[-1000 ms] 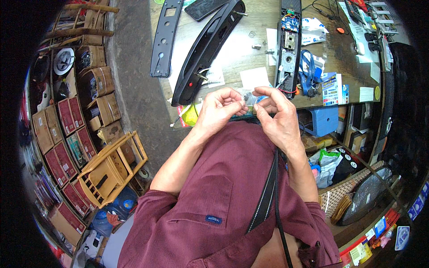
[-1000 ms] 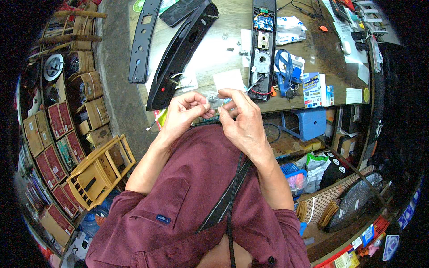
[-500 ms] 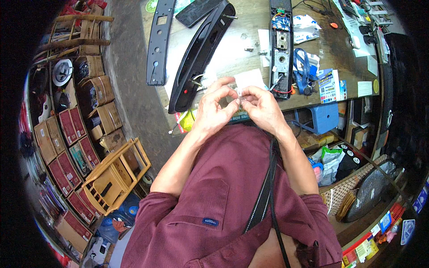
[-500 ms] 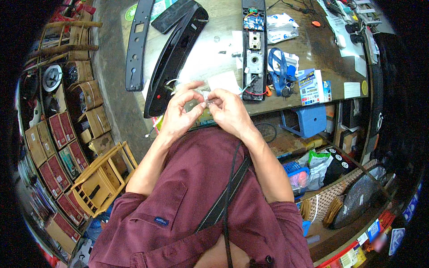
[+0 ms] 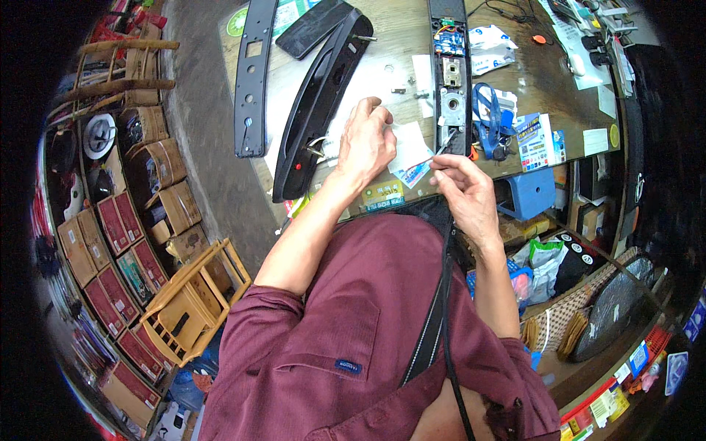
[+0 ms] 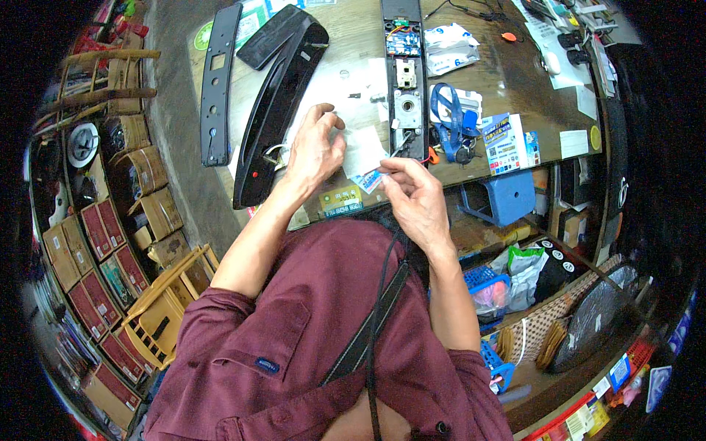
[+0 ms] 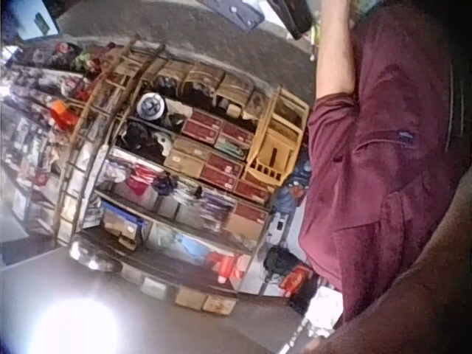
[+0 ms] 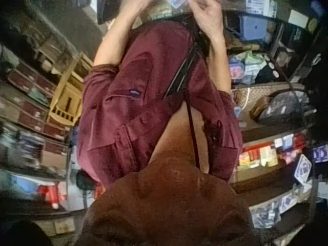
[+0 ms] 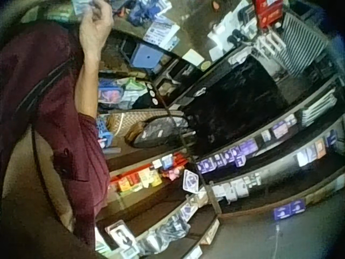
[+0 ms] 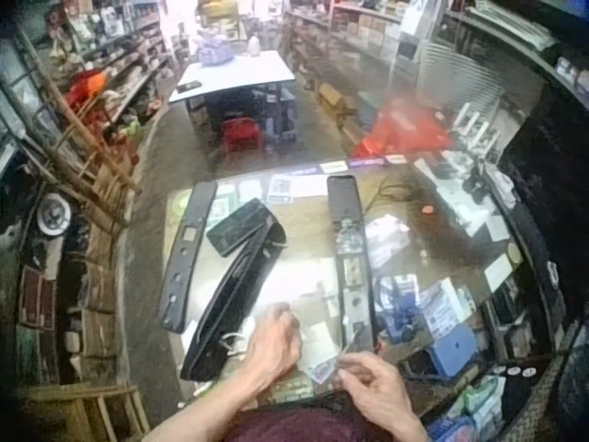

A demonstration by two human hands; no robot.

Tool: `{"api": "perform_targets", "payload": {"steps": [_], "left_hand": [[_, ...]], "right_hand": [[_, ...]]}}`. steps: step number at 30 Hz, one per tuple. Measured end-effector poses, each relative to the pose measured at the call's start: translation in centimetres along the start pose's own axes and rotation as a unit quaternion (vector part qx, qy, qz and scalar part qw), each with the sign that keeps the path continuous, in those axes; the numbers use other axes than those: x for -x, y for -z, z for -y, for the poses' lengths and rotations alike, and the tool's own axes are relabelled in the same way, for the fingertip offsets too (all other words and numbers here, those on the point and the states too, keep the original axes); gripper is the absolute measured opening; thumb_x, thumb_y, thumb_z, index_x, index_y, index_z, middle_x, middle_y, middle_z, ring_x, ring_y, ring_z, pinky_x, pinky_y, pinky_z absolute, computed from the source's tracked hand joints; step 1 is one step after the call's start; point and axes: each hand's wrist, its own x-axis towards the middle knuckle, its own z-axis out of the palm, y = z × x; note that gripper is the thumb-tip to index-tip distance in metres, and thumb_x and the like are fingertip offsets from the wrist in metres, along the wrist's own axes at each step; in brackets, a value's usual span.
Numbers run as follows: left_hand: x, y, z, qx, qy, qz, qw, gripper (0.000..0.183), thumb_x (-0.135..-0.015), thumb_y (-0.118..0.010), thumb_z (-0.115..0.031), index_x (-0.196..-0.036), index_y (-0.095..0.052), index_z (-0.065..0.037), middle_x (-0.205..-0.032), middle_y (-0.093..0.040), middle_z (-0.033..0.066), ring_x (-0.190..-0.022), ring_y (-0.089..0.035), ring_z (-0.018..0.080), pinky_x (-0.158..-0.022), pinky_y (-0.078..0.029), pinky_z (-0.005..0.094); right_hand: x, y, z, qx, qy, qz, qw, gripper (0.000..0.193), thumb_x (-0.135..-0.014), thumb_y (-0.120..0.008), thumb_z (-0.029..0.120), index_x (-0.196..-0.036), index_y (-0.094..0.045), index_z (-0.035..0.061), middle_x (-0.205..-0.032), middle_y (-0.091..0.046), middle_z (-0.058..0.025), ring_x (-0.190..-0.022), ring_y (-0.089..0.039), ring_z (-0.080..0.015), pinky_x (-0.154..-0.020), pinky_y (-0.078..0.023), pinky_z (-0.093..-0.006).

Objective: The person sits on the floor and uses a screwdriver to remove screws from a disassembled electronic device. They then reach for small parts from a shelf and continue adjusting internal components with the screwdriver.

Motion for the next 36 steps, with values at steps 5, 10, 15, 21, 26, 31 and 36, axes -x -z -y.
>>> {"api": "perform_targets", "payload": {"steps": [5, 10, 15, 21, 26, 31, 36], "left_hand": [[-1.7, 0.1, 0.2, 0.046, 0.006, -0.003, 0.999, 0.021, -0.084, -0.065, -0.004, -0.105, -0.067, -0.001, -0.124, -0.065, 0.018, -0.117, -0.065, 0.0363, -0.101, -0.052, 0.0423], [-2.4, -0.1, 0.7, 0.048, 0.012, -0.033, 0.998, 0.022, -0.085, -0.066, -0.002, -0.106, -0.067, 0.0, -0.103, -0.069, 0.0166, -0.095, -0.07, 0.0318, -0.087, -0.055, 0.0385], [-3.2, -0.3, 1.1, 0.053, 0.047, -0.016, 0.997, 0.021, -0.086, -0.068, -0.005, -0.107, -0.068, 0.001, -0.101, -0.07, 0.0164, -0.092, -0.071, 0.0293, -0.085, -0.056, 0.0375], [-4.9, -1.1, 1.5, 0.05, 0.098, 0.003, 0.994, 0.024, -0.087, -0.07, -0.009, -0.109, -0.07, 0.003, -0.101, -0.072, 0.0162, -0.091, -0.071, 0.0276, -0.086, -0.056, 0.0369], [-5.7, -1.6, 1.8, 0.055, 0.112, 0.009, 0.992, 0.027, -0.086, -0.07, -0.009, -0.11, -0.071, 0.003, -0.101, -0.072, 0.0164, -0.089, -0.072, 0.0263, -0.085, -0.057, 0.0371], [-5.8, -1.9, 2.0, 0.056, 0.11, -0.001, 0.992, 0.027, -0.086, -0.07, -0.009, -0.11, -0.071, 0.003, -0.1, -0.072, 0.0158, -0.087, -0.071, 0.0252, -0.084, -0.057, 0.0364], [-6.1, -1.9, 2.1, 0.073, 0.116, -0.021, 0.99, 0.027, -0.086, -0.07, -0.007, -0.111, -0.071, 0.003, -0.098, -0.072, 0.015, -0.084, -0.07, 0.023, -0.083, -0.057, 0.0352]], "right_hand": [[0.7, 2.6, -0.8, -0.021, 0.01, -0.08, 0.997, 0.022, -0.101, -0.064, 0.001, -0.123, -0.069, -0.0004, -0.11, -0.076, -0.0074, -0.089, -0.07, -0.0107, -0.08, -0.056, -0.0252], [0.6, 4.3, -1.8, -0.032, 0.012, -0.124, 0.992, 0.02, -0.102, -0.066, 0.003, -0.121, -0.069, -0.0015, -0.109, -0.076, -0.0082, -0.088, -0.07, -0.0101, -0.076, -0.055, -0.0242], [0.1, 4.5, -1.8, -0.036, 0.014, -0.123, 0.992, 0.02, -0.102, -0.066, 0.003, -0.121, -0.069, -0.0019, -0.109, -0.076, -0.0082, -0.088, -0.07, -0.0098, -0.075, -0.055, -0.0239], [-0.7, 4.1, -1.4, -0.037, 0.016, -0.113, 0.993, 0.019, -0.102, -0.066, 0.003, -0.12, -0.069, -0.0017, -0.108, -0.076, -0.0077, -0.088, -0.069, -0.0092, -0.075, -0.055, -0.0235], [-0.9, 4.2, -1.4, -0.036, 0.018, -0.119, 0.992, 0.019, -0.102, -0.066, 0.003, -0.12, -0.07, -0.0015, -0.107, -0.076, -0.0073, -0.087, -0.069, -0.0089, -0.075, -0.054, -0.0234], [-0.8, 4.5, -1.5, -0.036, 0.017, -0.126, 0.991, 0.02, -0.102, -0.065, 0.003, -0.121, -0.069, -0.0018, -0.106, -0.076, -0.0072, -0.087, -0.068, -0.009, -0.074, -0.054, -0.0232], [-0.7, 4.7, -1.5, -0.044, 0.015, -0.126, 0.991, 0.02, -0.103, -0.065, 0.003, -0.121, -0.069, -0.0022, -0.107, -0.076, -0.0074, -0.087, -0.069, -0.0092, -0.075, -0.054, -0.0233]]}}
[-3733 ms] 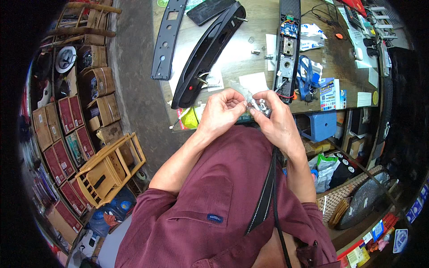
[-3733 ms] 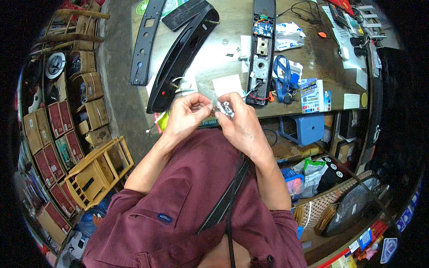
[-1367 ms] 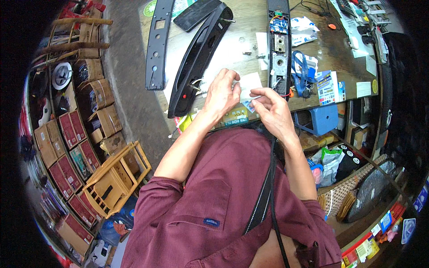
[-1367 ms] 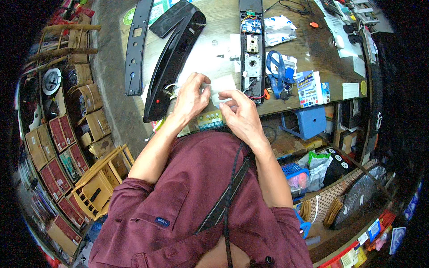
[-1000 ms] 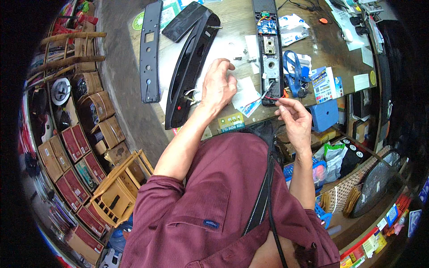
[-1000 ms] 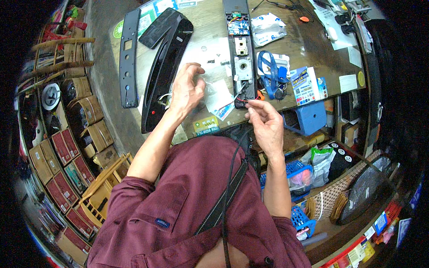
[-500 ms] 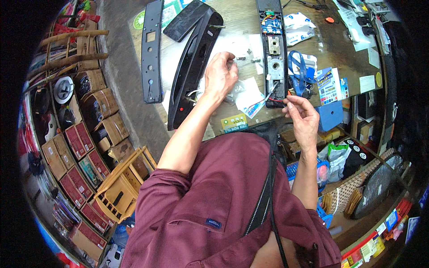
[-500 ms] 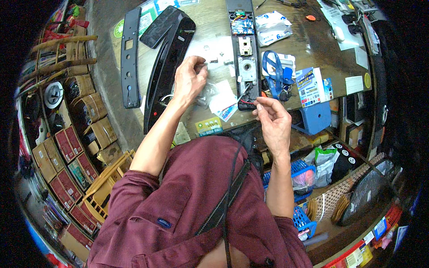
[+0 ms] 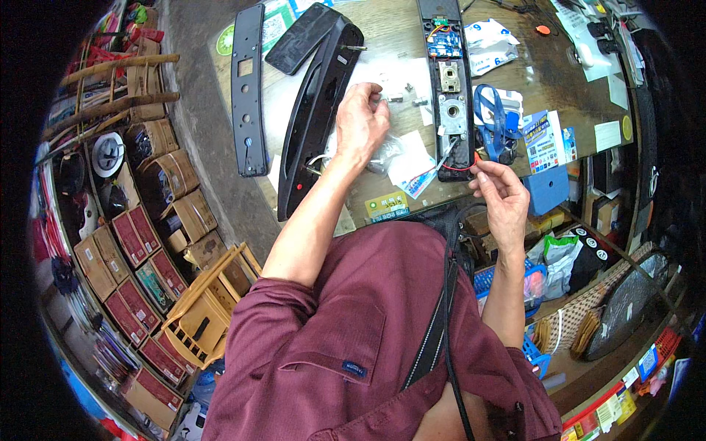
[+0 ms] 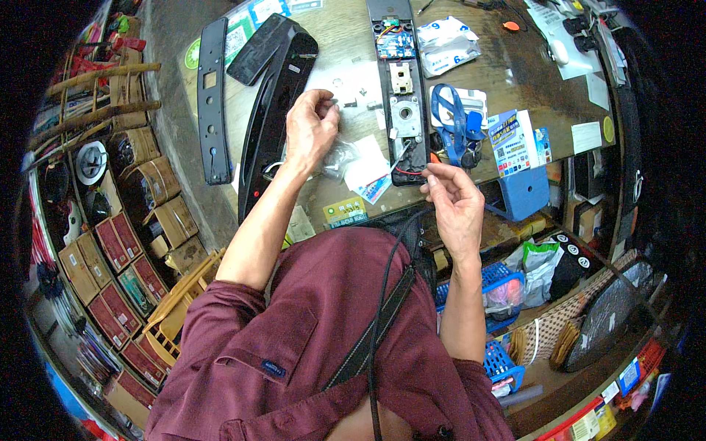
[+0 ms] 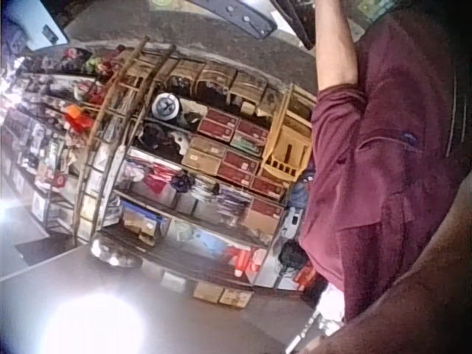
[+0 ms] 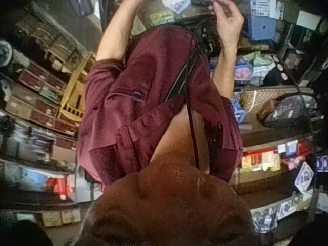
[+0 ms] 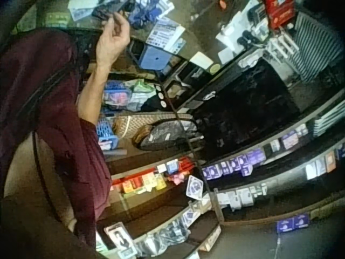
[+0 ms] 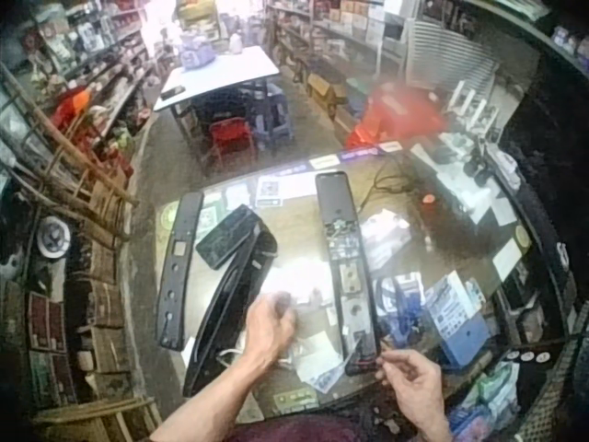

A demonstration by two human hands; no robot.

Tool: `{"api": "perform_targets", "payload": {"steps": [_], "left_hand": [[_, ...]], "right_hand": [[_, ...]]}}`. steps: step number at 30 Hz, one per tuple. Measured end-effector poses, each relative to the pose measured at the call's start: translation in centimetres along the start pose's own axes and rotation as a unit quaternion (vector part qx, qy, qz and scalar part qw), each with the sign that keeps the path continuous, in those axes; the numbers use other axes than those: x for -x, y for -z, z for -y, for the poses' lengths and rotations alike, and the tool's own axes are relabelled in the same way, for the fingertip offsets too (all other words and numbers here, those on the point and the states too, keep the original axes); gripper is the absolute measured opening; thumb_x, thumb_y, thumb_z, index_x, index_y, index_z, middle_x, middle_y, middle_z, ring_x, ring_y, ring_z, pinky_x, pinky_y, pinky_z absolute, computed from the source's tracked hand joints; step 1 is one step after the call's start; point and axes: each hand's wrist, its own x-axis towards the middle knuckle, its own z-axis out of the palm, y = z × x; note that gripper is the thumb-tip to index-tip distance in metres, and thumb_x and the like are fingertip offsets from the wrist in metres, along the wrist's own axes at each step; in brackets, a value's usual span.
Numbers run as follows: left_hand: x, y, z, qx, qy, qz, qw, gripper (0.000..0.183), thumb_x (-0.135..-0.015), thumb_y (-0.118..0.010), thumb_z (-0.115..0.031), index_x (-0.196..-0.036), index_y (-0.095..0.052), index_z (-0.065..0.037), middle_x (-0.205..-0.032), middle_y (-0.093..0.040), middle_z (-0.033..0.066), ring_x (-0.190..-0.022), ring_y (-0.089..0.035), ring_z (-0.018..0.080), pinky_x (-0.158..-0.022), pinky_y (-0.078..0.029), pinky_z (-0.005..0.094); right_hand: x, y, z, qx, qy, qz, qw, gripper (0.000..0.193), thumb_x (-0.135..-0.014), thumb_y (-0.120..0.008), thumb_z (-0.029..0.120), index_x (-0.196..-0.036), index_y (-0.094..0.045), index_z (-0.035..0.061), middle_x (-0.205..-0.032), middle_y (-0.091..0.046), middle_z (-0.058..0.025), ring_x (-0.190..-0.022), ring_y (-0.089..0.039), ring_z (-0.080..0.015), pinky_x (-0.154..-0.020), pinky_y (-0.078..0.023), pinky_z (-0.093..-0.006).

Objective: The person sits on the floor and uses a screwdriver to remove screws from a disassembled electronic device. They then reach for small parts from a shelf and continue adjusting internal components with the screwdriver.

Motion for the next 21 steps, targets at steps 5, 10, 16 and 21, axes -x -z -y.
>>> {"api": "perform_targets", "payload": {"steps": [5, 10, 16, 21], "left_hand": [[-0.4, 0.3, 0.0, -0.01, -0.005, -0.004, 1.0, 0.027, -0.087, -0.07, -0.006, -0.113, -0.071, 0.003, -0.098, -0.072, 0.0146, -0.084, -0.07, 0.0222, -0.083, -0.057, 0.0349], [-0.1, 0.1, 0.4, -0.008, -0.008, 0.006, 1.0, 0.027, -0.087, -0.071, -0.007, -0.112, -0.071, 0.002, -0.098, -0.072, 0.0148, -0.083, -0.07, 0.0222, -0.083, -0.057, 0.0349], [0.0, -0.6, 0.3, -0.02, -0.024, 0.015, 0.999, 0.026, -0.087, -0.072, -0.008, -0.111, -0.072, 0.001, -0.099, -0.071, 0.0143, -0.085, -0.071, 0.0233, -0.083, -0.057, 0.0353], [0.0, -0.9, 0.0, -0.009, -0.038, 0.014, 0.999, 0.023, -0.085, -0.071, -0.007, -0.107, -0.07, 0.0, -0.097, -0.068, 0.0142, -0.086, -0.069, 0.0281, -0.081, -0.055, 0.038]], "right_hand": [[0.0, 0.4, -0.2, 0.0, 0.002, -0.001, 1.0, 0.02, -0.103, -0.065, 0.003, -0.122, -0.069, -0.0021, -0.108, -0.076, -0.0075, -0.088, -0.069, -0.0092, -0.075, -0.054, -0.0235], [0.1, 0.5, -0.4, -0.006, 0.004, -0.002, 1.0, 0.02, -0.103, -0.066, 0.004, -0.122, -0.069, -0.0018, -0.108, -0.076, -0.0071, -0.088, -0.069, -0.0092, -0.075, -0.054, -0.0235], [0.1, 0.4, -0.5, -0.009, 0.004, 0.001, 1.0, 0.02, -0.103, -0.066, 0.004, -0.121, -0.069, -0.0016, -0.108, -0.076, -0.0074, -0.087, -0.069, -0.0093, -0.075, -0.054, -0.0235], [0.0, 0.5, -0.6, -0.007, -0.005, -0.005, 1.0, 0.02, -0.103, -0.065, 0.004, -0.122, -0.069, -0.0016, -0.108, -0.076, -0.0078, -0.087, -0.068, -0.0093, -0.075, -0.054, -0.0238]]}}
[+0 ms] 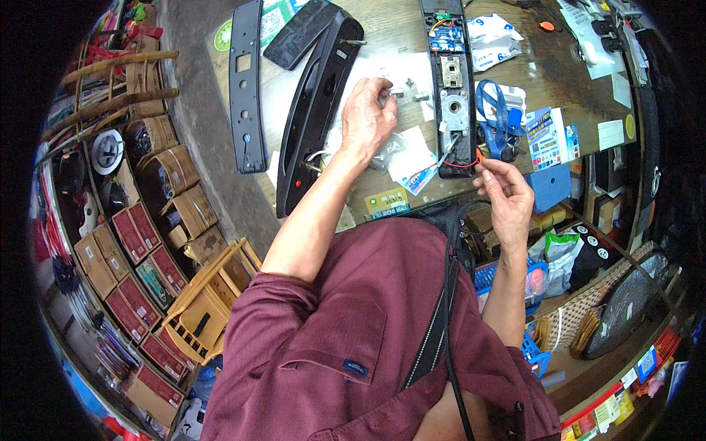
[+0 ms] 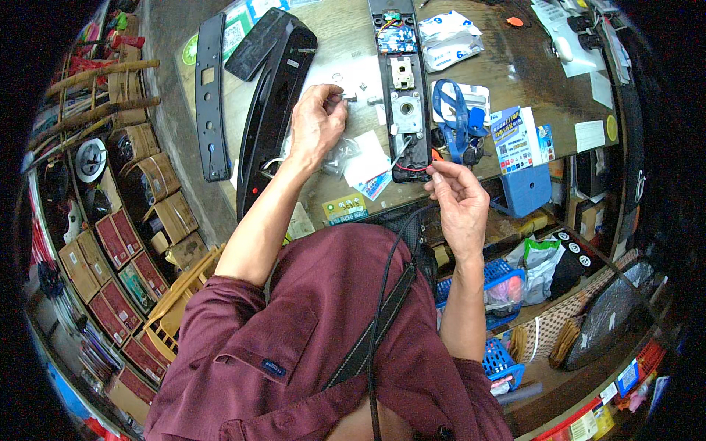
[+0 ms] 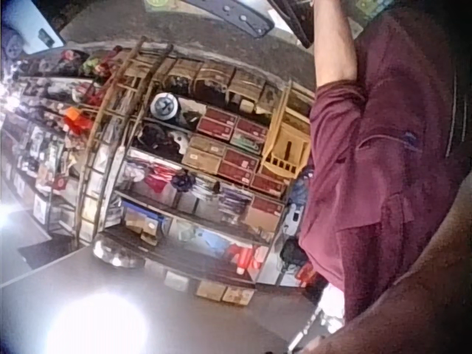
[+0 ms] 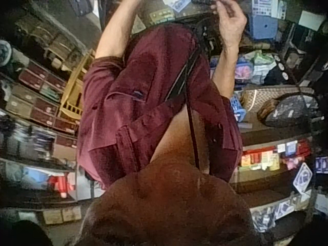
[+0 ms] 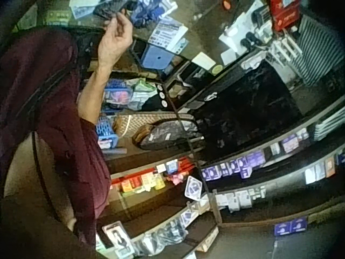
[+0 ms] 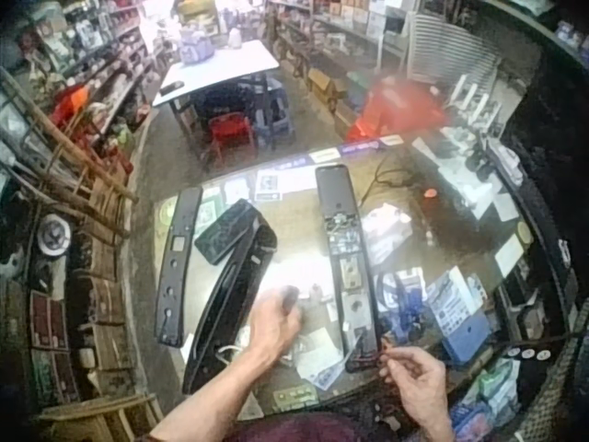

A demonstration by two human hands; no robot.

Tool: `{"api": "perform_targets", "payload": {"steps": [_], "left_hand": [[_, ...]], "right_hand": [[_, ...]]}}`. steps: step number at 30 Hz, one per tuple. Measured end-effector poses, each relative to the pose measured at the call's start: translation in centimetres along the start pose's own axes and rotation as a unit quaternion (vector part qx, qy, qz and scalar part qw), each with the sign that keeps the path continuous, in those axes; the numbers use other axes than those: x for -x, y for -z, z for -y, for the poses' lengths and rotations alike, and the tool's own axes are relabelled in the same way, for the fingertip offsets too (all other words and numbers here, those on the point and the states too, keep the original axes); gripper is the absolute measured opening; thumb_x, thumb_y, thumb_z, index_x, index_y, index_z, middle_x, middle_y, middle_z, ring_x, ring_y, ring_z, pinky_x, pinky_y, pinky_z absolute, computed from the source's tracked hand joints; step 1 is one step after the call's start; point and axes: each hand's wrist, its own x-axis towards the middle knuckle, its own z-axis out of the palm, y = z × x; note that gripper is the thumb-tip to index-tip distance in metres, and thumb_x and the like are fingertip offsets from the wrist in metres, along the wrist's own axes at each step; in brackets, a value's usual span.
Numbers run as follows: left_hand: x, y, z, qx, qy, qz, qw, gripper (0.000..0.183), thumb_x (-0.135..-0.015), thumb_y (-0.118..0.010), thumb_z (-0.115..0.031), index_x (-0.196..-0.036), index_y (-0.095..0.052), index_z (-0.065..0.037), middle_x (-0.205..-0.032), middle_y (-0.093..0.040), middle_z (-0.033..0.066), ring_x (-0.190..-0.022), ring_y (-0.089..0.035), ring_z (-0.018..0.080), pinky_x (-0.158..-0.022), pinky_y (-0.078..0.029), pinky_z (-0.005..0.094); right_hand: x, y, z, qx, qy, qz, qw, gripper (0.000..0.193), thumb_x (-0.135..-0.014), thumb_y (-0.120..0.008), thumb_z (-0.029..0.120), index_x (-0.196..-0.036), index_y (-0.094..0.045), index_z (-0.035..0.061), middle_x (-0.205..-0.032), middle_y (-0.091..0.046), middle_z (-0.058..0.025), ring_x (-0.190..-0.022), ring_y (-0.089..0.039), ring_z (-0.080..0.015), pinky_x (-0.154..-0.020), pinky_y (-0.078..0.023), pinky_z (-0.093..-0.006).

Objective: The person sits on the floor and uses a screwdriver to remove screws from a disassembled electronic device. They then reach for small parts from a shelf and continue adjusting internal components with the screwdriver.

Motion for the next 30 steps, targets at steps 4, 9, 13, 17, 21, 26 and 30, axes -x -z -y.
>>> {"api": "perform_targets", "payload": {"steps": [4, 9, 13, 17, 21, 26, 30], "left_hand": [[0.2, 0.1, 0.3, -0.007, 0.021, 0.0, 1.0, 0.025, -0.086, -0.072, -0.009, -0.109, -0.072, 0.001, -0.097, -0.07, 0.0135, -0.084, -0.069, 0.0239, -0.082, -0.056, 0.0356], [0.5, 0.4, 0.9, -0.003, 0.019, -0.013, 1.0, 0.025, -0.086, -0.072, -0.008, -0.109, -0.072, 0.001, -0.095, -0.07, 0.0124, -0.081, -0.067, 0.0209, -0.08, -0.056, 0.0341], [0.8, 0.7, 0.9, 0.01, 0.037, -0.014, 0.999, 0.027, -0.086, -0.073, -0.007, -0.111, -0.072, 0.001, -0.094, -0.069, 0.0113, -0.079, -0.066, 0.0184, -0.078, -0.056, 0.0323], [1.4, 1.2, 0.6, 0.072, 0.048, -0.046, 0.995, 0.024, -0.089, -0.072, -0.005, -0.112, -0.073, 0.0, -0.094, -0.07, 0.0058, -0.079, -0.064, 0.0117, -0.077, -0.055, 0.0278], [1.9, 2.0, 0.3, 0.218, 0.126, -0.082, 0.964, 0.023, -0.094, -0.074, -0.005, -0.116, -0.072, 0.0, -0.096, -0.069, 0.0001, -0.081, -0.059, 0.0049, -0.079, -0.052, 0.021], [2.5, 3.1, -0.1, 0.267, 0.133, -0.101, 0.949, 0.023, -0.092, -0.072, -0.005, -0.114, -0.072, 0.001, -0.093, -0.066, -0.0014, -0.078, -0.056, 0.0039, -0.076, -0.052, 0.0208], [2.8, 3.3, -0.2, 0.275, 0.128, -0.089, 0.949, 0.023, -0.094, -0.073, -0.004, -0.117, -0.072, 0.001, -0.097, -0.069, -0.001, -0.085, -0.06, 0.0044, -0.082, -0.052, 0.0209]], "right_hand": [[-0.1, 0.0, -0.1, -0.005, -0.002, 0.001, 1.0, 0.02, -0.103, -0.065, 0.004, -0.122, -0.069, -0.0018, -0.108, -0.076, -0.0078, -0.088, -0.068, -0.0095, -0.075, -0.054, -0.0239], [-0.3, -0.2, 0.1, -0.006, -0.005, 0.004, 1.0, 0.02, -0.103, -0.066, 0.004, -0.122, -0.069, -0.0023, -0.107, -0.075, -0.0077, -0.088, -0.068, -0.0097, -0.076, -0.054, -0.0239], [-0.4, -0.3, 0.4, -0.002, -0.004, 0.004, 1.0, 0.02, -0.103, -0.065, 0.004, -0.122, -0.069, -0.0027, -0.107, -0.075, -0.0078, -0.088, -0.068, -0.0097, -0.076, -0.054, -0.0237], [-0.2, -0.5, 1.0, 0.009, -0.004, 0.008, 1.0, 0.02, -0.103, -0.065, 0.004, -0.121, -0.068, -0.0031, -0.107, -0.075, -0.008, -0.089, -0.068, -0.0097, -0.076, -0.054, -0.0236], [0.1, -1.0, 1.4, -0.005, 0.002, 0.014, 1.0, 0.02, -0.103, -0.066, 0.004, -0.121, -0.068, -0.0031, -0.107, -0.075, -0.0081, -0.089, -0.068, -0.0096, -0.077, -0.054, -0.0238], [0.4, -1.5, 1.6, 0.005, 0.02, 0.022, 1.0, 0.02, -0.103, -0.066, 0.005, -0.121, -0.069, -0.002, -0.108, -0.075, -0.008, -0.087, -0.069, -0.0093, -0.077, -0.055, -0.0237], [0.7, -1.3, 1.6, -0.011, 0.028, 0.025, 0.999, 0.02, -0.102, -0.066, 0.005, -0.121, -0.069, -0.002, -0.108, -0.076, -0.0082, -0.087, -0.068, -0.0093, -0.076, -0.055, -0.0238]]}}
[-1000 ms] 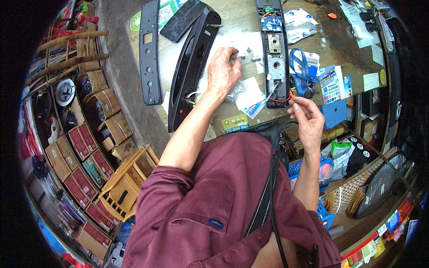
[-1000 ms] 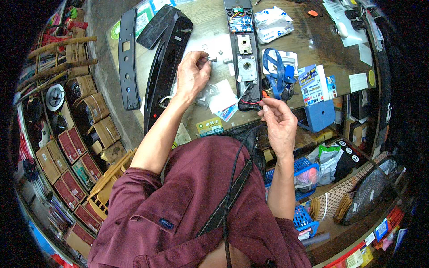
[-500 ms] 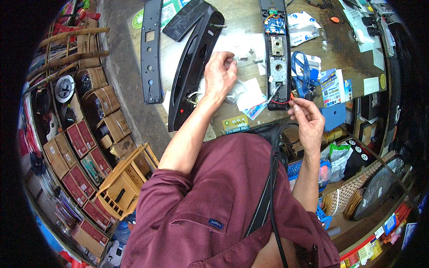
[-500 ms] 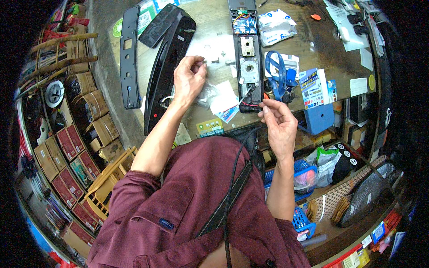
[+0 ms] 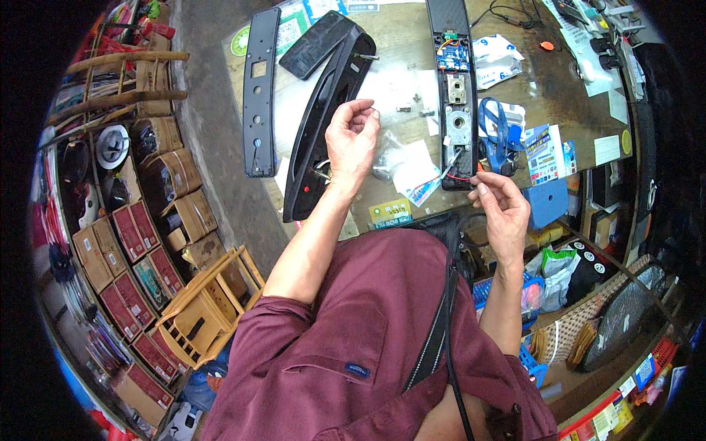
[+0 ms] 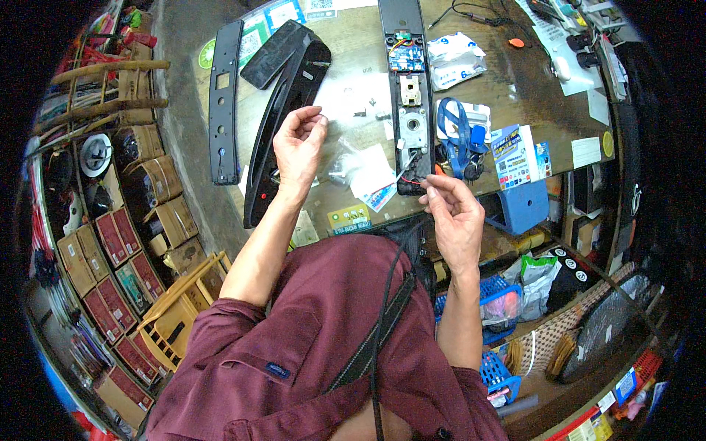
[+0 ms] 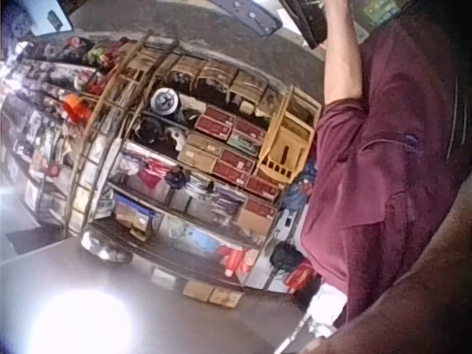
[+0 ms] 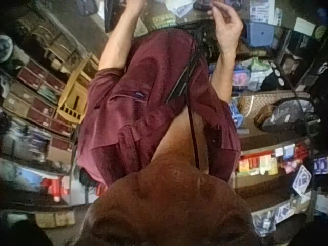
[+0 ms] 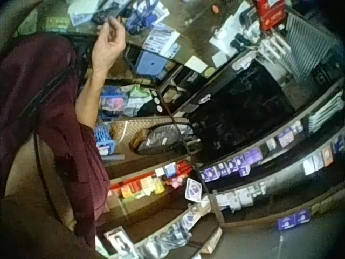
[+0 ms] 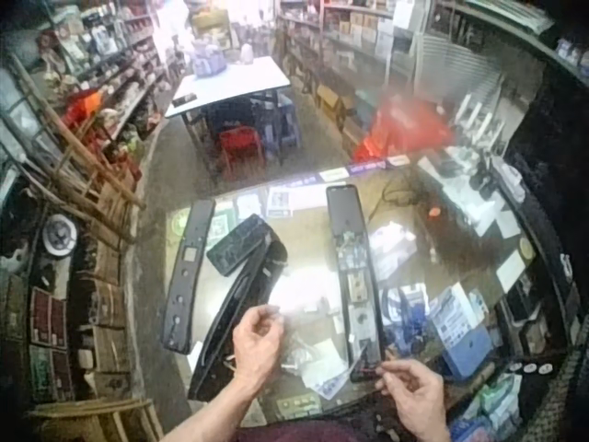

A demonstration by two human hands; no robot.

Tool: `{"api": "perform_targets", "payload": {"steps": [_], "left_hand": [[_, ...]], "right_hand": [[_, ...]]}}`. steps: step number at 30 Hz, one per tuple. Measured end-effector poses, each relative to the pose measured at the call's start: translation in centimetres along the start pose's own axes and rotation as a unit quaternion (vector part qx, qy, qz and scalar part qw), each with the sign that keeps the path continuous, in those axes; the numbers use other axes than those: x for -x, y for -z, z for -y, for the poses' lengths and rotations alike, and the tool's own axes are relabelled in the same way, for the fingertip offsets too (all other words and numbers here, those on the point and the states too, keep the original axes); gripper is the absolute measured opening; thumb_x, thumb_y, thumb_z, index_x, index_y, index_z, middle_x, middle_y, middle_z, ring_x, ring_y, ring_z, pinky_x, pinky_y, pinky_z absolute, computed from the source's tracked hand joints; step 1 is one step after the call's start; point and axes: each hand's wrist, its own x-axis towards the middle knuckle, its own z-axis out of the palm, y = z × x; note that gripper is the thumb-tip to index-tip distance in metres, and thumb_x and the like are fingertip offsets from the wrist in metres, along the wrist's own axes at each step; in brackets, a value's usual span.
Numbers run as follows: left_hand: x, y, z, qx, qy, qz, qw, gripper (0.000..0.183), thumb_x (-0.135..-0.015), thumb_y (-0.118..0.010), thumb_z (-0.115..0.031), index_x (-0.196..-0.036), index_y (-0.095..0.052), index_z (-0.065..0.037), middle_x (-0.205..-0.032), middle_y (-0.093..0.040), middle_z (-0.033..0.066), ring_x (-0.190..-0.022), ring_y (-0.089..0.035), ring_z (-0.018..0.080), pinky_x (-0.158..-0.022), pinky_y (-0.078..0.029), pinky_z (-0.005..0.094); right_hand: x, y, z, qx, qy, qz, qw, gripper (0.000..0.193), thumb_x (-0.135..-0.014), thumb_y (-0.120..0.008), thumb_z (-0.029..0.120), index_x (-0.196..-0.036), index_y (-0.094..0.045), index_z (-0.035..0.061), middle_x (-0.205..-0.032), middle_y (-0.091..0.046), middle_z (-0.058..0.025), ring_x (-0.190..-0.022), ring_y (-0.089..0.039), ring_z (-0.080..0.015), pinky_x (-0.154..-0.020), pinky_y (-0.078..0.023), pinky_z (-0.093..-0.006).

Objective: The person sits on the floor and uses a screwdriver to remove screws from a disassembled electronic device. They then reach for small parts from a shelf and continue adjusting internal components with the screwdriver.

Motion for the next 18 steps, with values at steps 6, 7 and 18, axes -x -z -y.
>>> {"api": "perform_targets", "payload": {"steps": [6, 7, 18], "left_hand": [[1.0, 0.3, -0.1, 0.01, -0.007, -0.006, 1.0, 0.022, -0.096, -0.073, -0.004, -0.117, -0.071, 0.001, -0.1, -0.07, 0.0006, -0.086, -0.062, 0.0053, -0.082, -0.053, 0.0215], [1.3, 0.4, -0.5, 0.018, -0.013, -0.01, 1.0, 0.022, -0.096, -0.073, -0.004, -0.117, -0.071, 0.0, -0.1, -0.07, 0.0008, -0.086, -0.062, 0.0055, -0.082, -0.053, 0.0218], [0.8, 1.8, -10.7, 0.467, -0.09, -0.129, 0.87, 0.027, -0.101, -0.059, -0.007, -0.126, -0.057, 0.001, -0.108, -0.066, 0.0132, -0.087, -0.064, 0.0205, -0.087, -0.057, 0.0423]], "right_hand": [[1.0, 0.6, 0.1, 0.005, 0.004, -0.011, 1.0, 0.02, -0.103, -0.065, 0.004, -0.122, -0.069, -0.0022, -0.11, -0.076, -0.0094, -0.089, -0.069, -0.011, -0.077, -0.055, -0.0246], [1.2, 0.6, 0.3, 0.007, 0.004, -0.014, 1.0, 0.02, -0.102, -0.066, 0.003, -0.121, -0.069, -0.0018, -0.109, -0.076, -0.0086, -0.089, -0.069, -0.0104, -0.077, -0.055, -0.0244], [3.8, -10.5, 5.6, 0.117, 0.231, 0.225, 0.939, 0.05, -0.082, -0.078, 0.005, -0.13, -0.064, 0.0046, -0.138, -0.058, -0.0183, -0.128, -0.059, -0.0334, -0.104, -0.052, -0.0403]]}}
